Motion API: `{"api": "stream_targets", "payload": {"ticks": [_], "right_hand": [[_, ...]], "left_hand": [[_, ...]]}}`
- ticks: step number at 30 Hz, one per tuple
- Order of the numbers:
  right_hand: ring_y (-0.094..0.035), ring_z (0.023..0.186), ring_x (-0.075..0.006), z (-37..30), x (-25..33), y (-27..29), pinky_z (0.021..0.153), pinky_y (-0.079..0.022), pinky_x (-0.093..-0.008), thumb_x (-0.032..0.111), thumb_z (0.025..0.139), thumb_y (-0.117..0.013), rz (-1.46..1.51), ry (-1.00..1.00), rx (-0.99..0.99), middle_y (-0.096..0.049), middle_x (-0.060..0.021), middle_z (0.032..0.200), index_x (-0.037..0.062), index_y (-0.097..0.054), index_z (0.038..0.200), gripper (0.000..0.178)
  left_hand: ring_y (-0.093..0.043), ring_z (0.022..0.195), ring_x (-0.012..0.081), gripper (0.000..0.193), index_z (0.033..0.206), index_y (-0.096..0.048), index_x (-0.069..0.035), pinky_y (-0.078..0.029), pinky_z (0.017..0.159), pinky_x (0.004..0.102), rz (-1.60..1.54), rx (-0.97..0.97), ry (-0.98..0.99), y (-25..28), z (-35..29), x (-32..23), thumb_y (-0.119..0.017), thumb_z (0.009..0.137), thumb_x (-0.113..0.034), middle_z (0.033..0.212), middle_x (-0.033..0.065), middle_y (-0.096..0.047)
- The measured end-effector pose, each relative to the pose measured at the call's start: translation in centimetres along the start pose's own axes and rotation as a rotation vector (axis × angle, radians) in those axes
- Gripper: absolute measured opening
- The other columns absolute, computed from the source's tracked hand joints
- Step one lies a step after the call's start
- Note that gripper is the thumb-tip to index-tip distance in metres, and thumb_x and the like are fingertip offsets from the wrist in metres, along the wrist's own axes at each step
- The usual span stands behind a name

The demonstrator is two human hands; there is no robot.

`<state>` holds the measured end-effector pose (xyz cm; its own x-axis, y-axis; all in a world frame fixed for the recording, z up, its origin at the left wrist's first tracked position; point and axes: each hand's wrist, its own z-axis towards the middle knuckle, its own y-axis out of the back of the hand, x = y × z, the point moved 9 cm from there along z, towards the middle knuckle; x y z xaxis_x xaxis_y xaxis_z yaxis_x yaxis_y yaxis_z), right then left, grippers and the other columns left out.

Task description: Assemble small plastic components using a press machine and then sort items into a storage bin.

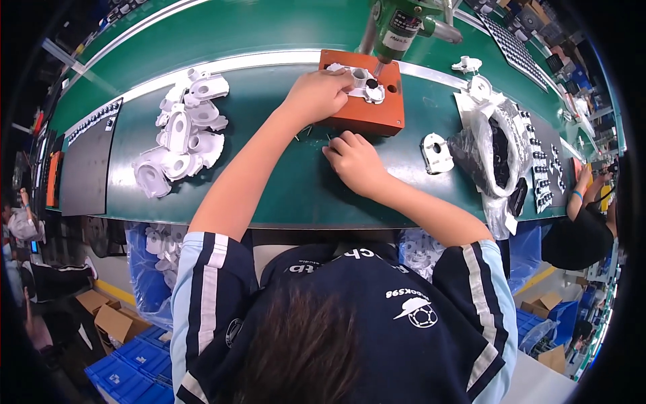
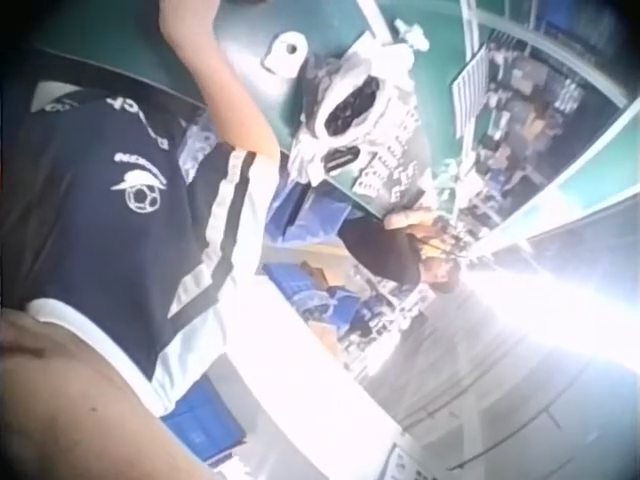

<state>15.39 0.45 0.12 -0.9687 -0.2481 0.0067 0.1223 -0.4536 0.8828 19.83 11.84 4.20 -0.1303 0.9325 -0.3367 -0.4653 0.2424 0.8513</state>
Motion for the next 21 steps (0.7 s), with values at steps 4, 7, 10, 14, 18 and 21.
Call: {"api": "stream_targets", "payload": {"ticks": [4, 7, 10, 14, 18, 21], "right_hand": [[-0.052, 0.081, -0.0237, 0.2, -0.3, -1.1, 0.071, -0.045, -0.0335, 0.007, 0.071, -0.056, 0.025, 0.004, 0.027, -0.051, -0.0085, 0.081, 0.0002, -0.061, 0.084, 0.016], [-0.052, 0.081, -0.0253, 0.5, -1.2, -1.4, 0.072, -0.046, -0.0345, 0.007, 0.070, -0.056, 0.016, -0.077, 0.027, -0.051, -0.0099, 0.082, 0.0001, -0.059, 0.083, 0.015], [-0.052, 0.081, -0.0256, 0.7, -1.5, -2.3, 0.074, -0.046, -0.0356, 0.007, 0.072, -0.055, 0.004, -0.120, 0.116, -0.051, -0.0106, 0.083, -0.0002, -0.058, 0.082, 0.013], [-0.054, 0.082, -0.0251, 0.8, -1.9, 1.4, 0.072, -0.047, -0.0352, 0.006, 0.074, -0.058, 0.087, -0.070, -0.044, -0.053, -0.0104, 0.084, 0.0009, -0.057, 0.081, 0.009], [-0.057, 0.070, -0.0183, -1.0, -9.5, 7.2, 0.065, -0.045, -0.0271, 0.004, 0.081, -0.062, 0.537, -0.469, -0.242, -0.061, -0.0091, 0.081, -0.0002, -0.059, 0.086, 0.008], [-0.055, 0.073, -0.0118, -1.1, -15.4, 7.4, 0.068, -0.042, -0.0251, 0.012, 0.085, -0.058, 0.498, -0.699, -0.183, -0.064, -0.0066, 0.082, -0.0008, -0.063, 0.090, 0.015]], "left_hand": [[-0.062, 0.078, 0.0285, 0.015, 0.088, -0.060, -0.011, -0.049, 0.066, 0.0413, -0.055, -0.039, 0.005, 0.2, -0.1, 0.2, -0.049, 0.078, -0.015, 0.085, 0.0084, -0.064], [-0.062, 0.077, 0.0291, 0.015, 0.088, -0.060, -0.011, -0.049, 0.066, 0.0415, -0.066, -0.041, 0.003, 0.1, 0.0, 0.3, -0.050, 0.077, -0.014, 0.084, 0.0088, -0.064], [-0.061, 0.077, 0.0294, 0.015, 0.088, -0.059, -0.010, -0.049, 0.066, 0.0418, -0.071, -0.022, 0.020, -0.1, 0.0, 0.4, -0.050, 0.077, -0.014, 0.085, 0.0093, -0.064], [-0.061, 0.078, 0.0300, 0.014, 0.087, -0.058, -0.009, -0.049, 0.067, 0.0420, -0.041, -0.024, -0.007, 0.0, -0.1, -0.1, -0.050, 0.077, -0.014, 0.087, 0.0102, -0.064], [-0.060, 0.084, 0.0303, 0.014, 0.089, -0.057, -0.008, -0.048, 0.071, 0.0421, -0.060, -0.032, 0.001, 0.1, -0.3, -0.3, -0.050, 0.077, -0.012, 0.090, 0.0097, -0.063], [-0.059, 0.088, 0.0300, 0.014, 0.089, -0.056, -0.008, -0.048, 0.073, 0.0420, -0.061, -0.038, 0.017, 0.0, -0.4, -0.3, -0.050, 0.077, -0.012, 0.093, 0.0099, -0.063]]}}
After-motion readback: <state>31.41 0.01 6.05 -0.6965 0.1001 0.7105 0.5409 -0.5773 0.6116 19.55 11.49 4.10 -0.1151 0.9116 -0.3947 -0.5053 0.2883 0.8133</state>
